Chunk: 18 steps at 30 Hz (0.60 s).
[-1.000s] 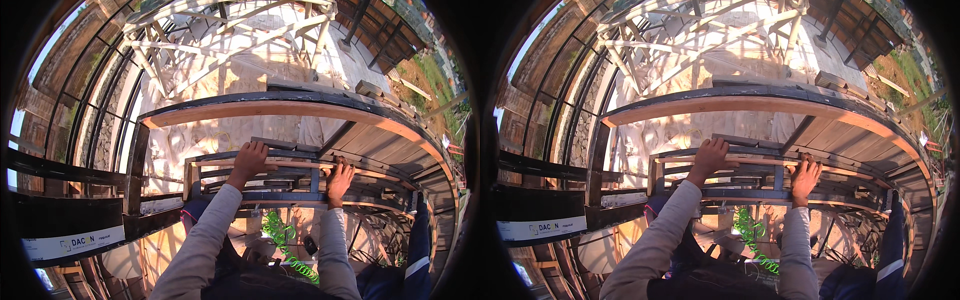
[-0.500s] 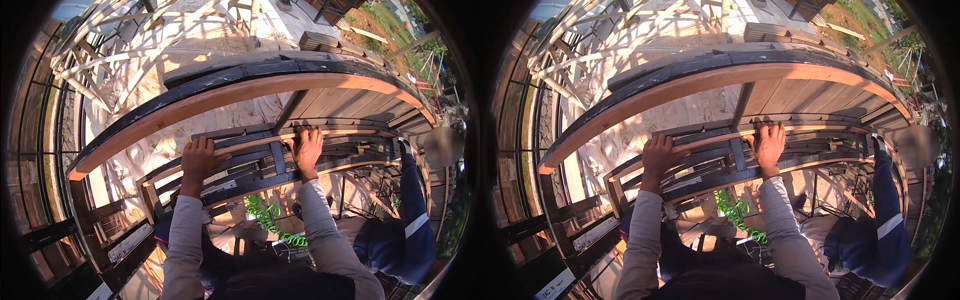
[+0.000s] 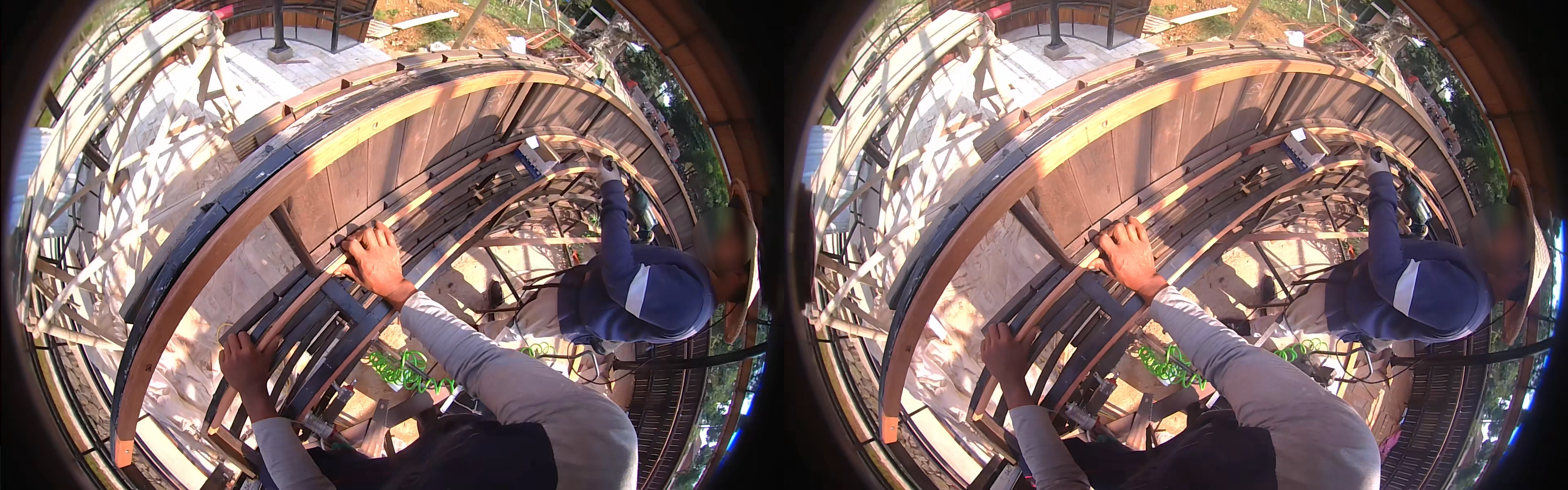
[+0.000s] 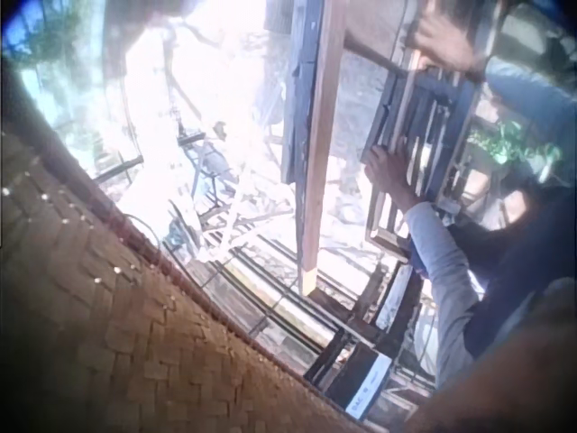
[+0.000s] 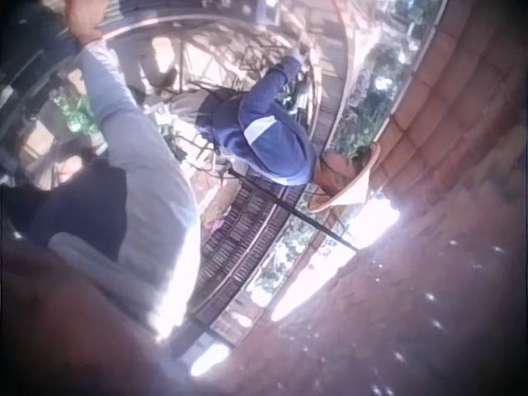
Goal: The person uses an angle grinder to sand or cut a thin strip of wood, then assists a second person in aligning and securing several curved wooden panels onto a metal frame within a circular structure.
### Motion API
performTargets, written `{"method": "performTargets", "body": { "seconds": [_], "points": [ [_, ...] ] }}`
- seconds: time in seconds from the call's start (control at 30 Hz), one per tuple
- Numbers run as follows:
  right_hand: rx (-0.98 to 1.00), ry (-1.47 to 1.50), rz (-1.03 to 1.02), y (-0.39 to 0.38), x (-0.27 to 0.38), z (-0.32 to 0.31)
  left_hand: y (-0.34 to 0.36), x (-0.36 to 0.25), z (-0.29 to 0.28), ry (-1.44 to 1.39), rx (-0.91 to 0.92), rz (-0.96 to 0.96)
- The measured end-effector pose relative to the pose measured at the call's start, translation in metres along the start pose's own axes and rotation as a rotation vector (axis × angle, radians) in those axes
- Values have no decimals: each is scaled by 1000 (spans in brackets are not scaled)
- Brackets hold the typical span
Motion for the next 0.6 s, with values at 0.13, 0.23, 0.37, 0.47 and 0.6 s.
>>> {"method": "performTargets", "body": {
  "seconds": [0.13,0.23,0.37,0.47,0.6],
  "points": [
    [50,-2,19,0,-2,6,0,1,-4,-8,-72,33],
    [58,-8,13,3,1,7,0,4,-3,-31,-72,28],
    [75,-18,19,-2,0,8,3,0,-1,-30,-49,27],
    [99,-72,7,-1,-1,3,1,1,1,-38,-33,18],
    [48,-36,-14,3,7,-2,-6,11,4,-35,-18,-40]
  ]
}}
Point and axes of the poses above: each hand's wrist, its own y-axis towards the middle knuckle, its own z-axis out of the palm, x = y × z, the point moved 10 cm from there along y, towards the middle knuckle, and after that the axes turned 11 degrees about -z, right-handed, at the moved point
